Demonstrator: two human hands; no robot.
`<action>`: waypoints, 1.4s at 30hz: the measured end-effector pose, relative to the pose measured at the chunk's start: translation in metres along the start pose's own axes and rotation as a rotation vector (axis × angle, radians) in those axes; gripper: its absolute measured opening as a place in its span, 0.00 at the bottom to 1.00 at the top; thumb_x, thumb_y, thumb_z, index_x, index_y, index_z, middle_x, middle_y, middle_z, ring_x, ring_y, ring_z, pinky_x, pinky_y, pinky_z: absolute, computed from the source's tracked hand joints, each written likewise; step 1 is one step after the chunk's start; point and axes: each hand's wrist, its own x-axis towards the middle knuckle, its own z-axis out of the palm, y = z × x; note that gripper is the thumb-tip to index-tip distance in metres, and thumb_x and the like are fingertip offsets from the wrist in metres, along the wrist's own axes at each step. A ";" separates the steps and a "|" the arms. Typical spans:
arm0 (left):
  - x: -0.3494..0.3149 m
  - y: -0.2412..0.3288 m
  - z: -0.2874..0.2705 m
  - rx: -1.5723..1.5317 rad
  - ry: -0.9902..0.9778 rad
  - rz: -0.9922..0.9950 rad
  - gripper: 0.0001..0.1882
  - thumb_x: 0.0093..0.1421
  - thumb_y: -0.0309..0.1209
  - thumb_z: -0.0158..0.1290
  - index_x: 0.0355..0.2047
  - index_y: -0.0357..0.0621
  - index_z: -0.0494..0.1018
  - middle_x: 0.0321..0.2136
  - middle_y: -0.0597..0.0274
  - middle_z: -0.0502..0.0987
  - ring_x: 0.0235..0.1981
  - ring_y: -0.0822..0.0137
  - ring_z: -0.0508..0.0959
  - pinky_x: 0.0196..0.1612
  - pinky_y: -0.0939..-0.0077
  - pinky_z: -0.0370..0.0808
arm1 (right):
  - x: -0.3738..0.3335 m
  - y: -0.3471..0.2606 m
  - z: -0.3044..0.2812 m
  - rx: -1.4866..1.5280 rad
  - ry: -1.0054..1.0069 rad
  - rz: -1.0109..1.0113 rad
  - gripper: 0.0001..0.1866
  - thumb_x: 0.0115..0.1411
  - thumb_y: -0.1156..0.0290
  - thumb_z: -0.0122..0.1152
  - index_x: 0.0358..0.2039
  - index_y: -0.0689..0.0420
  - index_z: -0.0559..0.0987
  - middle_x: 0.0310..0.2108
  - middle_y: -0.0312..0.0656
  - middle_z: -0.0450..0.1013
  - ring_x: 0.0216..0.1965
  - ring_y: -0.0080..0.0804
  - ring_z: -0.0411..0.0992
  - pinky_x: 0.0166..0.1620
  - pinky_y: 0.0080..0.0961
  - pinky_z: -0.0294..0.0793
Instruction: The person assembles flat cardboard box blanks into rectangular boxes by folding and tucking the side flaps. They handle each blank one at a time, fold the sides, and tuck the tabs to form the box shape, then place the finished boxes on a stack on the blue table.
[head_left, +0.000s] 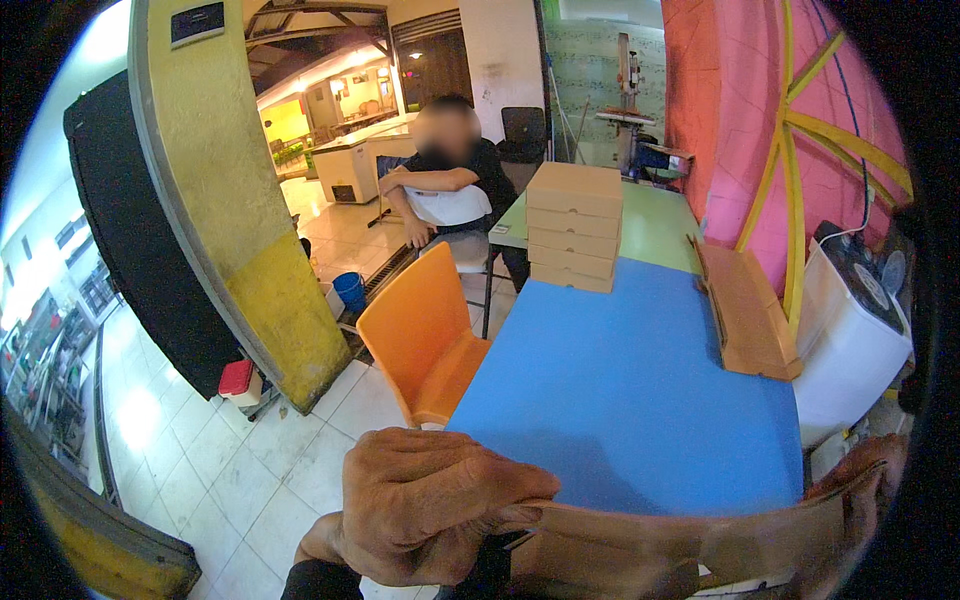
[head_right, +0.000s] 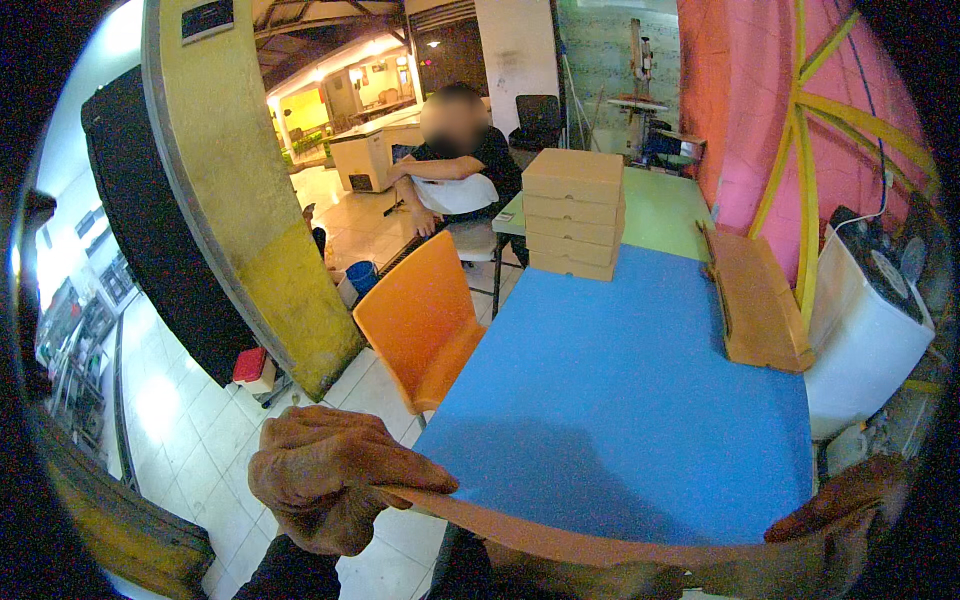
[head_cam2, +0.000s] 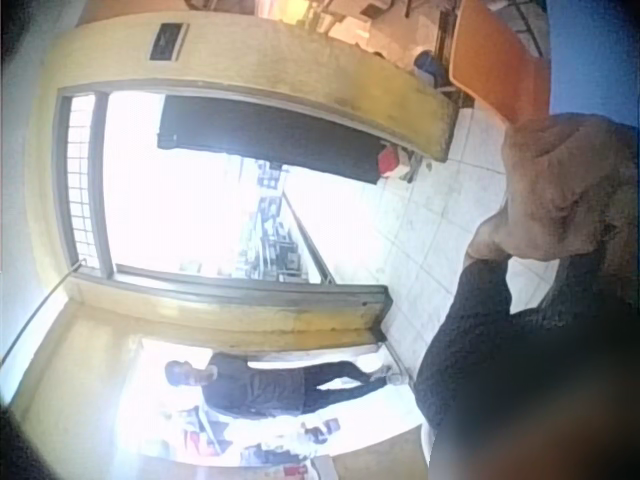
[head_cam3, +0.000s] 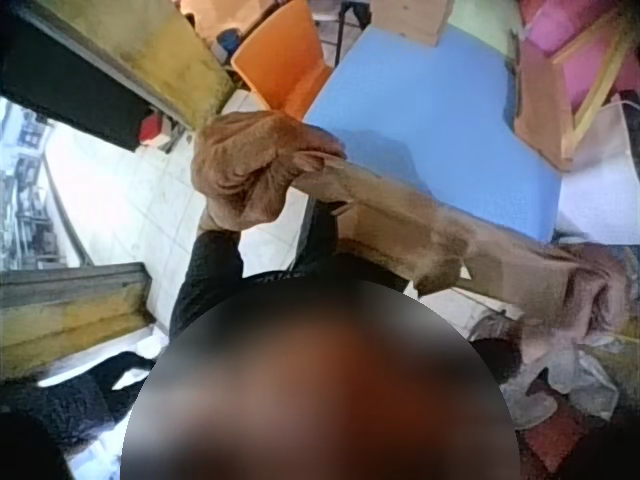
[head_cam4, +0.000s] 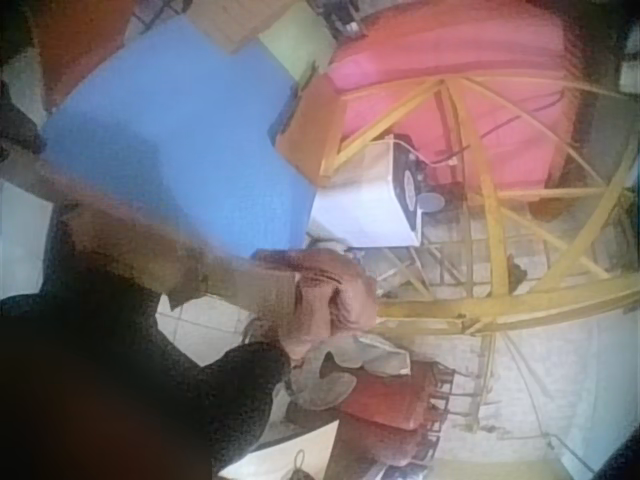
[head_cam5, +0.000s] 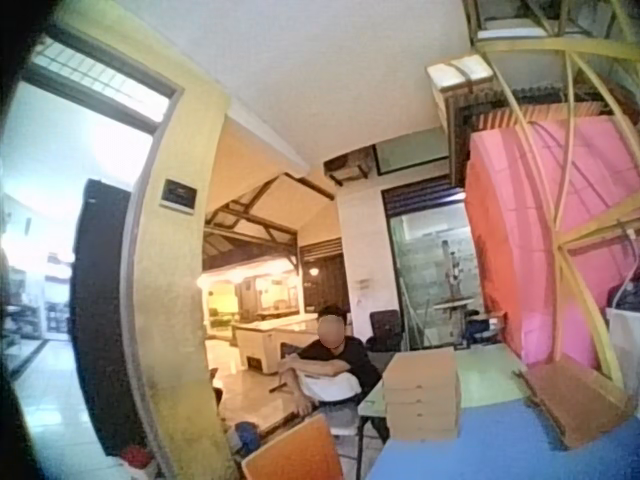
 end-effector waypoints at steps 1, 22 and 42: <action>0.000 0.000 0.001 -0.010 0.015 -0.007 0.09 0.58 0.30 0.55 0.25 0.42 0.82 0.13 0.63 0.77 0.11 0.69 0.73 0.16 0.78 0.69 | -0.001 0.003 -0.004 0.036 -0.021 -0.002 0.23 0.60 0.58 0.61 0.45 0.64 0.69 0.40 0.62 0.70 0.34 0.40 0.75 0.35 0.31 0.75; -0.011 -0.027 -0.003 -0.804 -0.299 -0.420 0.32 0.67 0.53 0.40 0.49 0.32 0.72 0.40 0.49 0.80 0.43 0.59 0.80 0.43 0.67 0.76 | -0.011 0.047 0.007 0.172 0.708 0.176 0.15 0.70 0.61 0.45 0.37 0.59 0.73 0.27 0.39 0.70 0.28 0.21 0.67 0.33 0.18 0.66; -0.040 -0.024 0.103 -0.649 0.447 -0.526 0.21 0.71 0.44 0.43 0.41 0.36 0.74 0.24 0.77 0.68 0.25 0.84 0.61 0.25 0.87 0.59 | -0.023 0.062 0.045 0.042 0.325 0.217 0.15 0.65 0.57 0.51 0.38 0.56 0.73 0.33 0.42 0.73 0.35 0.30 0.72 0.39 0.29 0.71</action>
